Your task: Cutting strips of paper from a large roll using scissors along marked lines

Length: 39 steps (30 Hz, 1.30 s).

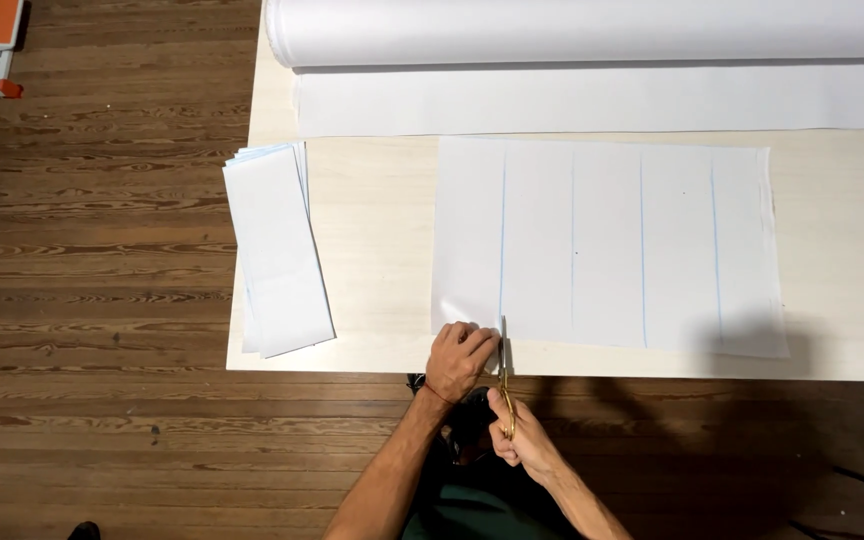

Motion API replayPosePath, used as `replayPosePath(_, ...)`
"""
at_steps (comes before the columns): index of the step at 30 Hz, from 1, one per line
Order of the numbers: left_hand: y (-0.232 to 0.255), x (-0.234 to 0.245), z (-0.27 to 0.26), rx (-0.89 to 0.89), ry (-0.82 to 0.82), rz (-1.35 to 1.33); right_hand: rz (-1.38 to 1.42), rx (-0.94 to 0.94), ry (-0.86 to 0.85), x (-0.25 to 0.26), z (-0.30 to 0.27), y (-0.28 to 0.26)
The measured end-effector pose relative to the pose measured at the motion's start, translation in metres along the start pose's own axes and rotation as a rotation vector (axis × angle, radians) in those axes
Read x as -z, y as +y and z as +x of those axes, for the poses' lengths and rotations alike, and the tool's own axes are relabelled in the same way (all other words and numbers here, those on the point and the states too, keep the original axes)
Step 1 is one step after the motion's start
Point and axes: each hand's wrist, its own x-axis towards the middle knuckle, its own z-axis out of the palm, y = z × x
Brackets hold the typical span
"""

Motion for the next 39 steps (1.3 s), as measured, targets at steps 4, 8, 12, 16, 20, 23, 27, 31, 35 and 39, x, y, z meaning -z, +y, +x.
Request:
replayPosePath(4,0.001,0.004,0.002,0.003,0.006,-0.015,0.002,0.04,-0.008,-0.002,0.0,-0.003)
replayPosePath(8,0.002,0.006,0.003,0.003,0.038,-0.013,0.003,-0.022,0.02,-0.005,0.002,-0.01)
replayPosePath(12,0.002,0.006,0.0,-0.003,0.05,-0.036,0.056,-0.03,0.038,-0.011,-0.001,-0.028)
replayPosePath(16,0.002,0.012,0.005,-0.013,0.079,-0.042,0.065,-0.014,0.023,-0.011,0.001,-0.039)
replayPosePath(20,0.001,0.015,0.005,-0.009,0.082,-0.035,0.073,-0.011,0.017,-0.009,0.011,-0.04)
replayPosePath(23,0.001,0.02,0.006,-0.008,0.074,-0.077,0.068,-0.018,0.008,-0.011,0.007,-0.055)
replayPosePath(27,-0.001,0.02,0.006,0.015,0.087,-0.108,0.077,-0.007,0.006,-0.011,0.018,-0.056)
replayPosePath(31,-0.002,0.022,0.005,0.018,0.101,-0.09,0.107,-0.026,0.017,-0.005,0.026,-0.055)
replayPosePath(35,-0.003,0.023,0.004,0.016,0.076,-0.101,0.118,-0.035,-0.022,-0.005,0.026,-0.066)
replayPosePath(39,-0.002,0.024,0.007,0.021,0.101,-0.1,0.111,-0.03,-0.017,-0.007,0.027,-0.076)
